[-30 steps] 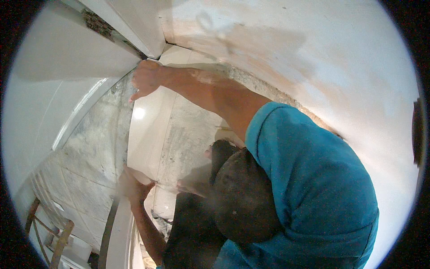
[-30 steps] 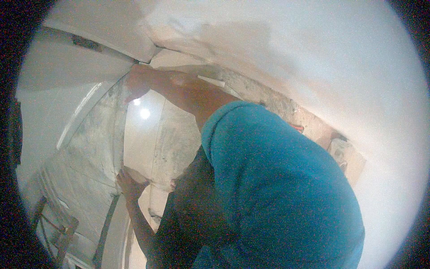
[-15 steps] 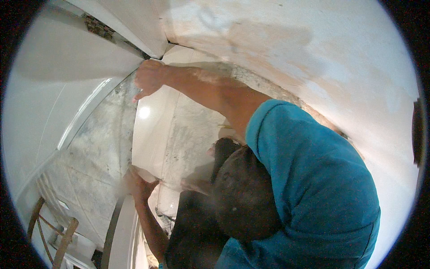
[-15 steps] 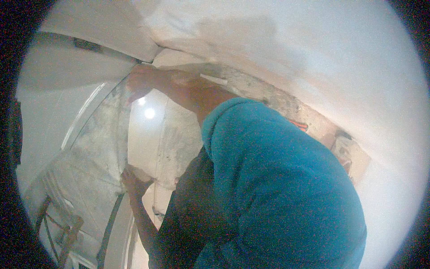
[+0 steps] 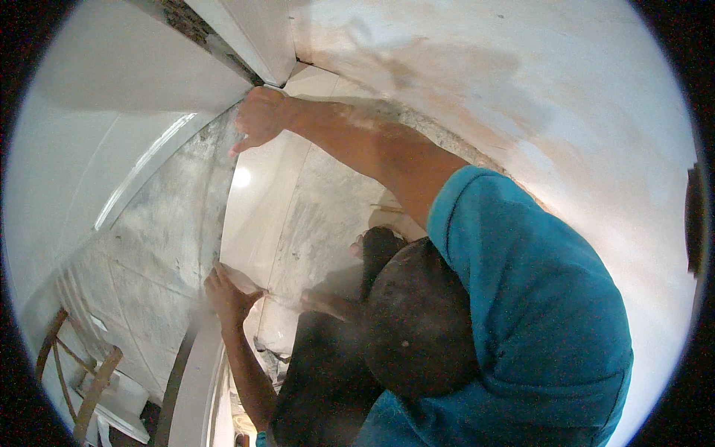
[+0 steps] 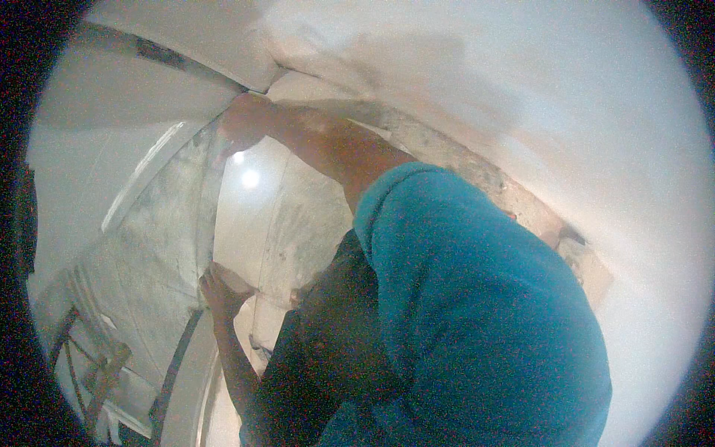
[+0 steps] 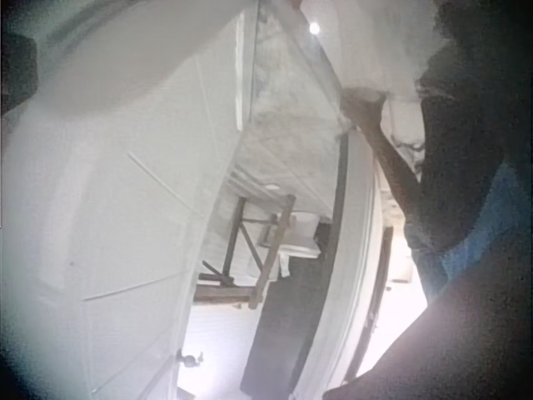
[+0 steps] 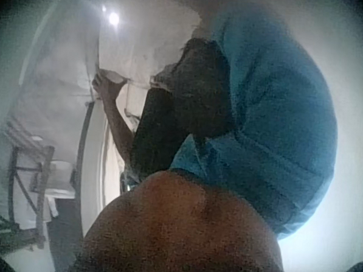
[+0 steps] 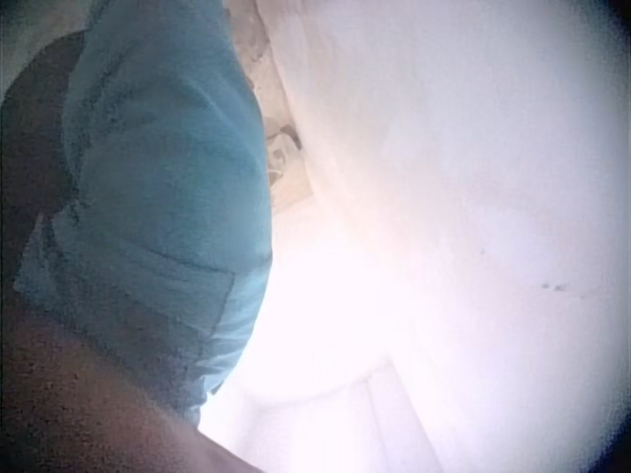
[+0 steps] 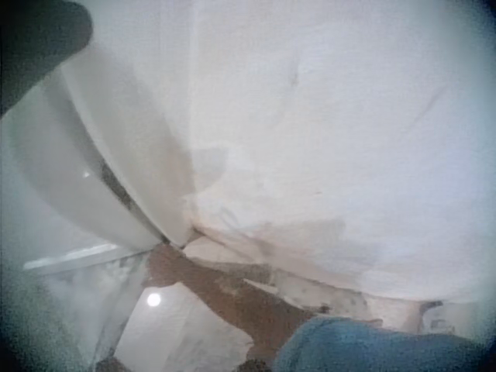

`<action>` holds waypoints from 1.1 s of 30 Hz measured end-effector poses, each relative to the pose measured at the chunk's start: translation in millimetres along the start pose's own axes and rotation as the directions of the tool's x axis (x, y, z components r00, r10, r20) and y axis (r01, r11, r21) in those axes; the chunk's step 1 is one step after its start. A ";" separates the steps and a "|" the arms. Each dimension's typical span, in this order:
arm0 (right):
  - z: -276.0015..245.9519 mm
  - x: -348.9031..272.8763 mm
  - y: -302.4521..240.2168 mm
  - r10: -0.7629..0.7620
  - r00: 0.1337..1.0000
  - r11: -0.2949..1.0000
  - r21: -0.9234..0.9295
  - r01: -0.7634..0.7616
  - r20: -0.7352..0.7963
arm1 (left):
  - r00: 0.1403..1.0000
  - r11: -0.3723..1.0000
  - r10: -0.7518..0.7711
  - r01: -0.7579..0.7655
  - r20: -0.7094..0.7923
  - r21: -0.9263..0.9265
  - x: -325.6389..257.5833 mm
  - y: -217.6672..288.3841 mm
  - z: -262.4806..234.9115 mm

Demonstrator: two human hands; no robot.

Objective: The person kneels on the floor and applies cement mortar to the floor using a trowel. They then place a ceramic tile onto the mortar and press it down to secure it in place.

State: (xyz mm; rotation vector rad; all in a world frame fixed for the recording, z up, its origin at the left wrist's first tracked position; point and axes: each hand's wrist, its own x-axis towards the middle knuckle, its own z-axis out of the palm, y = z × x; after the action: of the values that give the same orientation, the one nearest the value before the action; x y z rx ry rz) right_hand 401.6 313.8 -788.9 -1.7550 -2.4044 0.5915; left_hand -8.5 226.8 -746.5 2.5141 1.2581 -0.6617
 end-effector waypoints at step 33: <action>16.0 33.3 2.4 0.239 0.951 0.908 -0.391 -0.148 0.195 | 0.999 0.795 0.008 0.023 0.049 -0.606 35.0 -71.8 15.1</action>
State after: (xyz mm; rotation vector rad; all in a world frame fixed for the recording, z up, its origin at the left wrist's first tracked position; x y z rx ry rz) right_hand 387.9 341.7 -809.2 -2.2150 -2.6637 0.4015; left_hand -52.2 287.3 -778.7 1.9434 1.2168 -0.2494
